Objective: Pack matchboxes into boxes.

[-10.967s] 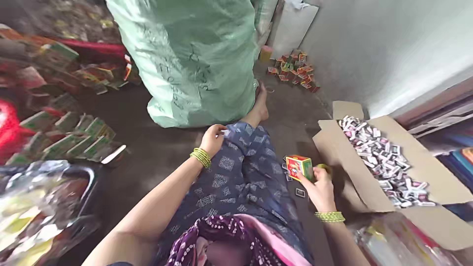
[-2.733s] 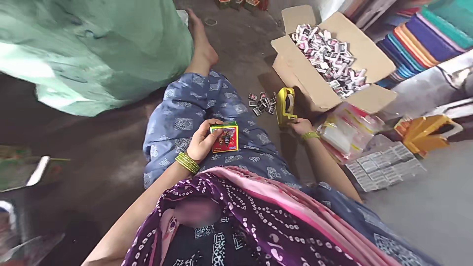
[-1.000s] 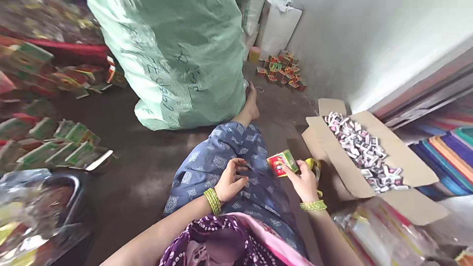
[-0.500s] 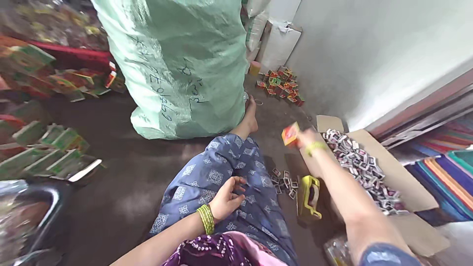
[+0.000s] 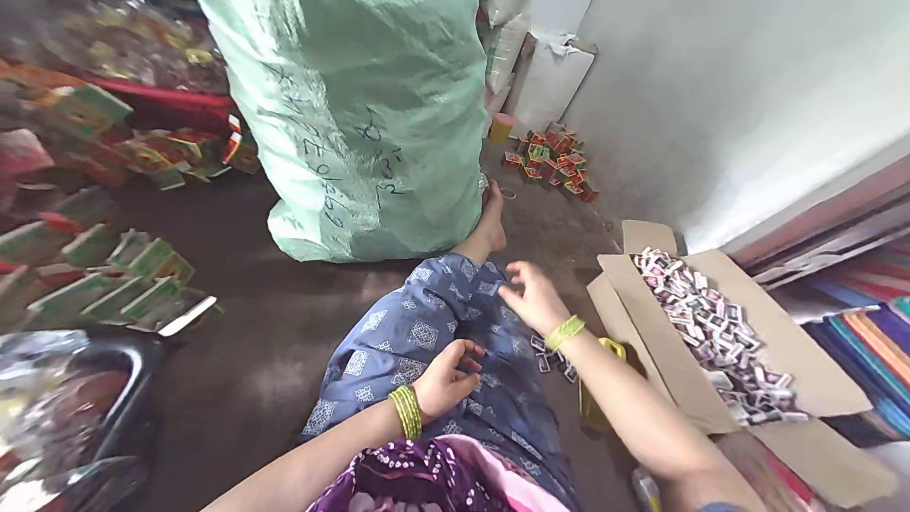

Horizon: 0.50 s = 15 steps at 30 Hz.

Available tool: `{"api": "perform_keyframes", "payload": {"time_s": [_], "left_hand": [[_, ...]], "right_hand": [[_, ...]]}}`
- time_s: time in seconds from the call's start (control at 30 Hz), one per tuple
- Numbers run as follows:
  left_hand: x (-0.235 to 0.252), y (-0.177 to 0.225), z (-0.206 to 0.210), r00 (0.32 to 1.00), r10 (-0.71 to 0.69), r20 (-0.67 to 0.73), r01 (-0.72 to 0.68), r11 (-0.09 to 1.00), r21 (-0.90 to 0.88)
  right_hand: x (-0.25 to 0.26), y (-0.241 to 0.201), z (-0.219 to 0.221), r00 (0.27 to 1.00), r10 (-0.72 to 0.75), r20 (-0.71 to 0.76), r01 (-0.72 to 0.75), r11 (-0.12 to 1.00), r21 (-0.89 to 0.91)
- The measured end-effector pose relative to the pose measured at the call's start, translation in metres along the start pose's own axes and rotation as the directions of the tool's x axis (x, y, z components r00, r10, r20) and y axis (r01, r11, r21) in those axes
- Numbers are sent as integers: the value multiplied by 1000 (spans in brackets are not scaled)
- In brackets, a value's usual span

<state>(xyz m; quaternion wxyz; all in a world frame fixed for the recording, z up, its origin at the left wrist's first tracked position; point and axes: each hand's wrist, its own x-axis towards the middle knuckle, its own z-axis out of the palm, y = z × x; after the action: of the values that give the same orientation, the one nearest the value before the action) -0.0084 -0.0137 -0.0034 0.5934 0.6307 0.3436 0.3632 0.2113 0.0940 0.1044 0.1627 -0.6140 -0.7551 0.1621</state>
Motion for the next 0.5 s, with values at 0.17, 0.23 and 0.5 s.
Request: {"api": "perform_keyframes", "payload": {"time_s": [0.17,0.23,0.5], "left_hand": [[-2,7,0,999,27,-36,-26,999,36],[-6,11,1,995,70,-70,-65,995,71],[-21,35,-12,943,239,-232,-217,969,119]], "right_hand": [[-61,20,91,991,-129,44,123,984,125],[-71,25,112,984,-169,-62,178,968,179],[-79,33,121,959,-225,-170,270,906,325]]}}
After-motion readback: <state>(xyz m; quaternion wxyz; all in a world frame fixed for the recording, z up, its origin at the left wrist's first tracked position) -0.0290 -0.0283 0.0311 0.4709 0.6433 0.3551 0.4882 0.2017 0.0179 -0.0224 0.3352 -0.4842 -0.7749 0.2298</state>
